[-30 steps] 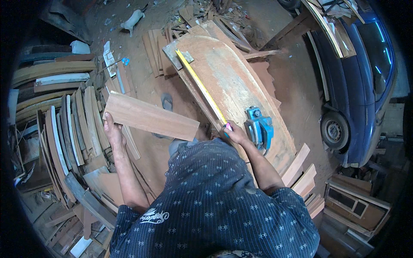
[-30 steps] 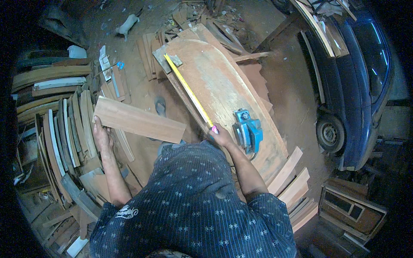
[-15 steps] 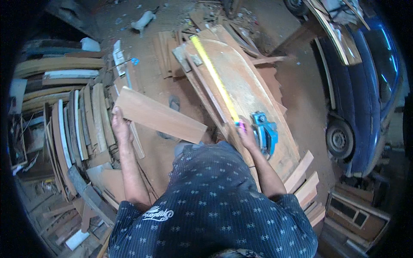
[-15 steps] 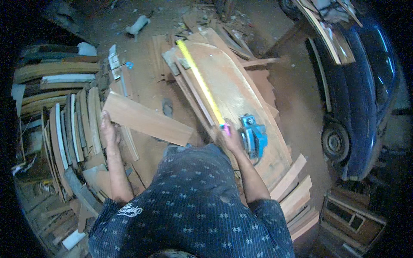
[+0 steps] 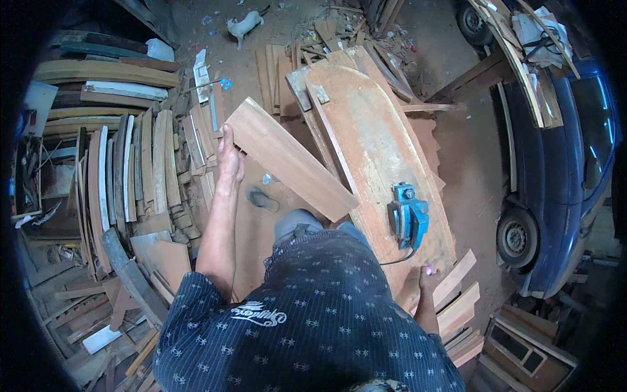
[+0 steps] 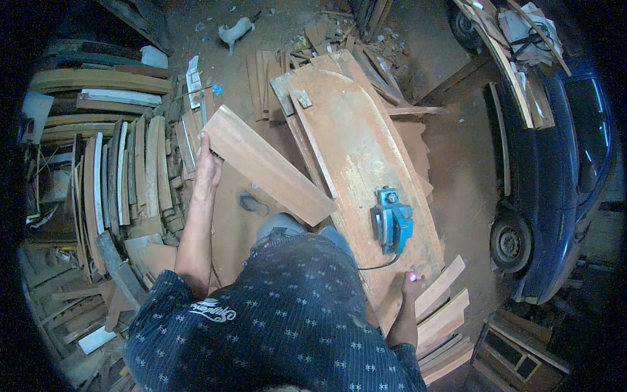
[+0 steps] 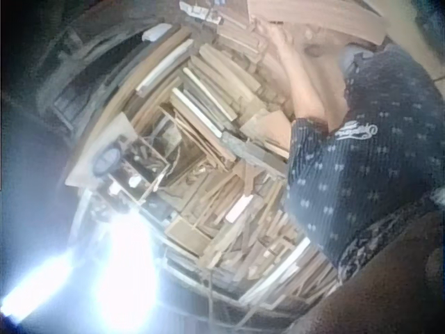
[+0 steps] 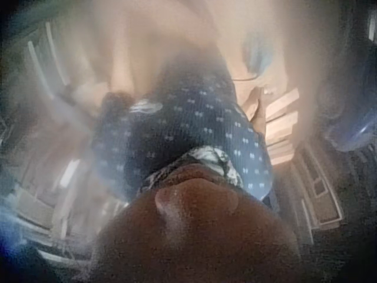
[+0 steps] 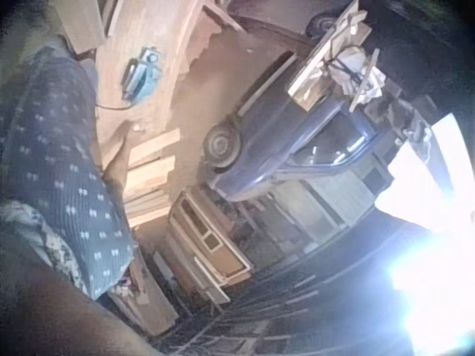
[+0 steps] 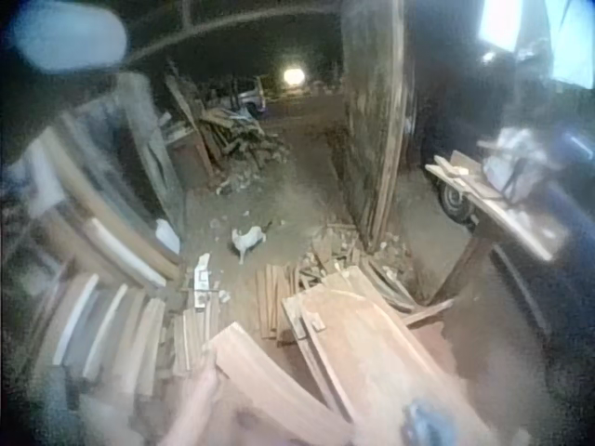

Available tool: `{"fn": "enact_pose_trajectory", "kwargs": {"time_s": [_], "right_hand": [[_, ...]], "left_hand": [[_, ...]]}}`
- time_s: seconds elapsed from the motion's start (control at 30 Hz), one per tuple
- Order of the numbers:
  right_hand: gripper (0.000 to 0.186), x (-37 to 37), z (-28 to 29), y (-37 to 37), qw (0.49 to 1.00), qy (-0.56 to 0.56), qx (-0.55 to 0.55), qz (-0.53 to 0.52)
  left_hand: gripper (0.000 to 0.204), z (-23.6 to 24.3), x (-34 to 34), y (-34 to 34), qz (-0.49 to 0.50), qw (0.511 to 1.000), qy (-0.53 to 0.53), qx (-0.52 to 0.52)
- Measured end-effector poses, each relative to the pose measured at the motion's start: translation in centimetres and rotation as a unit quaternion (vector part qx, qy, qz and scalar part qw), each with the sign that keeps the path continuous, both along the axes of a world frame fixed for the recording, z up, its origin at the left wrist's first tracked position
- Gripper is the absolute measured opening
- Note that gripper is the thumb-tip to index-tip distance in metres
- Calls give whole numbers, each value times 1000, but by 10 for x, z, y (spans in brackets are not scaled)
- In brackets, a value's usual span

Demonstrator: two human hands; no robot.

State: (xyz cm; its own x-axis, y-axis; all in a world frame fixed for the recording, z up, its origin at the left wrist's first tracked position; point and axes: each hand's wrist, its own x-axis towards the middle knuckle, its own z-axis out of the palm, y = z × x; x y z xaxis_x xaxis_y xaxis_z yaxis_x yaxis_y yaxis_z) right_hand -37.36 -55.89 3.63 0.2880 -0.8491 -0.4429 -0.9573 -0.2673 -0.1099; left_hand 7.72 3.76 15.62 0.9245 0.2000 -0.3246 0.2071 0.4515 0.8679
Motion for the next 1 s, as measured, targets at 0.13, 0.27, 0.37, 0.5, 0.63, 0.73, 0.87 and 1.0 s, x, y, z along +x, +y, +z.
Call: {"fn": "enact_pose_trajectory", "kwargs": {"time_s": [0.13,0.27,0.37,0.5,0.63,0.73,0.87,1.0], "right_hand": [[96,38,10,11,994,-9,-102,30],[73,142,96,82,903,-350,-92,231],[72,175,152,139,811,-454,83,360],[82,183,198,186,756,-364,180,513],[96,160,190,171,744,-335,165,554],[97,141,179,161,732,-338,155,571],[86,129,173,153,717,-359,222,554],[67,129,152,140,718,-288,447,449]], "left_hand": [[61,14,16,-45,46,989,-76,-120],[46,24,10,-56,-98,946,-144,-272],[52,36,1,-108,-243,800,-212,-506],[54,40,-28,-142,-252,759,-214,-561],[53,47,-62,-158,-234,751,-196,-586],[52,43,-85,-162,-235,751,-204,-583],[48,11,-100,-157,-171,788,-175,-566],[48,-22,-117,-173,35,972,10,-230]]}}
